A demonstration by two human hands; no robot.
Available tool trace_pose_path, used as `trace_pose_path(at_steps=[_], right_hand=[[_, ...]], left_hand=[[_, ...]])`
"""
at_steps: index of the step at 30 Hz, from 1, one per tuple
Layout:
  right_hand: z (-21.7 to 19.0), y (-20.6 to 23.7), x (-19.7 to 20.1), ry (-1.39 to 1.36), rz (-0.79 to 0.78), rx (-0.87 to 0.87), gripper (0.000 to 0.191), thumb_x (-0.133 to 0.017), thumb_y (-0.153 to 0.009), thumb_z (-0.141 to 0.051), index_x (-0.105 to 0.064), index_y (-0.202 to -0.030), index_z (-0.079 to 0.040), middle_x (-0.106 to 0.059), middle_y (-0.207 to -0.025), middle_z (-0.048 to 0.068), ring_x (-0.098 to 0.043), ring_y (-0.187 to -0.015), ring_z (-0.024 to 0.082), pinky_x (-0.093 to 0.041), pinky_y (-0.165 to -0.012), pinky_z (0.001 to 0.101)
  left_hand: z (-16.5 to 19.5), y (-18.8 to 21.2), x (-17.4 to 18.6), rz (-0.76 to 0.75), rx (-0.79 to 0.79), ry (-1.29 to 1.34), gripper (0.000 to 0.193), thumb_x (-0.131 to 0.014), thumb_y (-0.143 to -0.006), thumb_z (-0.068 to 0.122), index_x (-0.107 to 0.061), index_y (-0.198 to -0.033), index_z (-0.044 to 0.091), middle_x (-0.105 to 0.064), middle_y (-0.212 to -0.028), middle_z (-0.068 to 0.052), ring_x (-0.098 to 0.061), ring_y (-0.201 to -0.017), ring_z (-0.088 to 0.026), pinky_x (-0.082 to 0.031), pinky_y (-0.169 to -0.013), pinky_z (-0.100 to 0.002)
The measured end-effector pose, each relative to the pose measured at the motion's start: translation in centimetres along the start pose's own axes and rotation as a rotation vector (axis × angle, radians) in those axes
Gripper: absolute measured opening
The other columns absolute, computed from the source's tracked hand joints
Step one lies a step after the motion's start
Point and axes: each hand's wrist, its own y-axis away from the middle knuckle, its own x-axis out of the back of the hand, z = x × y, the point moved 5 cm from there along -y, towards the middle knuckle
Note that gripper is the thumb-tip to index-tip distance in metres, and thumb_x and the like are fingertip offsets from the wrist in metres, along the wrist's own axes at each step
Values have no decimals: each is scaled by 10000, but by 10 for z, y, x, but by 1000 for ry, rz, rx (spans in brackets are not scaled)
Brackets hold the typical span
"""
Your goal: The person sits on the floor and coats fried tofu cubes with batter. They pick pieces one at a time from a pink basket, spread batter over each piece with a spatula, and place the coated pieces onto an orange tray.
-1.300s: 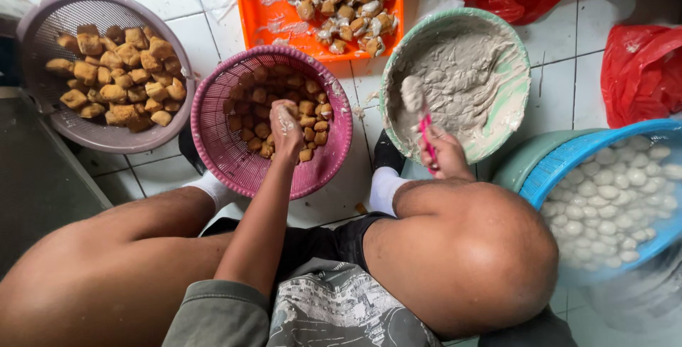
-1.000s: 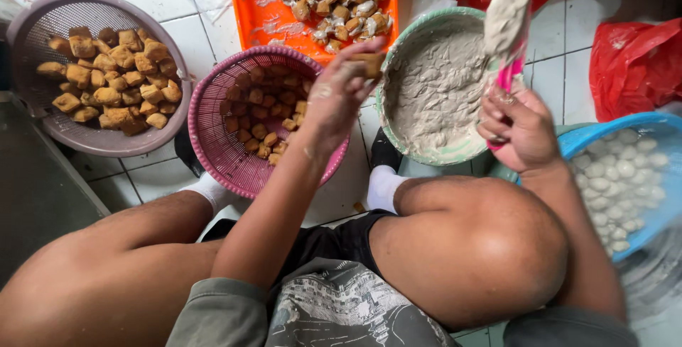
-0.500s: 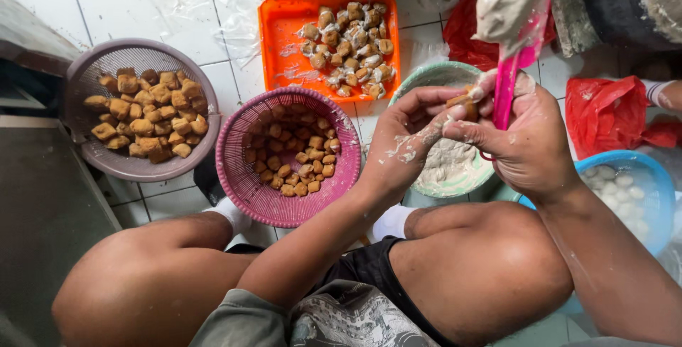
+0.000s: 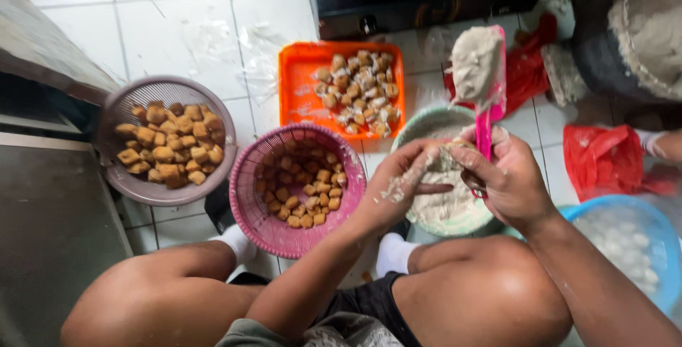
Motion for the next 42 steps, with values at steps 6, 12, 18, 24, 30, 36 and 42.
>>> trace_pose_path(at_steps=[6,12,18,24,30,36,42], right_hand=[[-4,9,14,343,79,182,238,-639,-991,-198,-615,-1138,-12,-596,-812,-22,-489,-652,36,-402,-567,209],[-9,26,2,154,-118,79,391,-441,-1149,-275,-700,-1245,2,-542,-844,5,-453,-715,47,-396,-659,205],[-40,22,-19,865,-55,516,290,-474,-1107,-210,-610,-1255,-2,-595,-1048,68,-566,-929,160,-452,-844,288],[-51,23,-5,994,183,506,247,-571,-1065,-175,-645,-1247,-25,-611,-1044,123,-598,-871,212,-476,-788,324],[-53,31,-16,989,176,584,240,-585,-1080,-185,-643,-1240,-15,-617,-1027,152,-616,-885,269,-492,-805,350],[-68,37,-31,1146,251,737,222,-650,-1060,-149,-680,-1249,-36,-635,-1013,175,-642,-890,327,-514,-804,385],[-48,22,-4,1109,186,600,227,-654,-1032,-140,-679,-1229,-30,-642,-1053,137,-629,-968,276,-508,-833,355]], left_hand=[[-2,-11,12,70,-28,112,259,-582,-1103,245,-613,-1217,14,-627,-1079,-58,-650,-989,-141,-604,-964,-391],[29,-3,11,125,-259,157,288,-572,-1122,215,-557,-1301,-10,-670,-1160,-64,-649,-1054,-118,-558,-1007,-330],[59,19,-15,59,-333,87,477,-524,-1122,156,-415,-1559,0,-673,-1276,-114,-631,-1163,-131,-492,-1073,-309],[71,19,-5,81,-408,10,500,-501,-1147,171,-419,-1590,-46,-575,-1477,-129,-567,-1324,-160,-439,-1191,-329],[58,12,-3,-114,-285,323,592,-581,-1068,117,-372,-1612,13,-508,-1578,-101,-534,-1416,-173,-413,-1220,-342],[69,13,5,-11,-433,135,747,-704,-966,-1,-371,-1634,21,-580,-1462,-149,-575,-1320,-240,-445,-1171,-400],[70,12,44,250,-727,-61,600,-612,-1067,9,-413,-1632,44,-624,-1350,-141,-608,-1273,-205,-443,-1246,-380]])
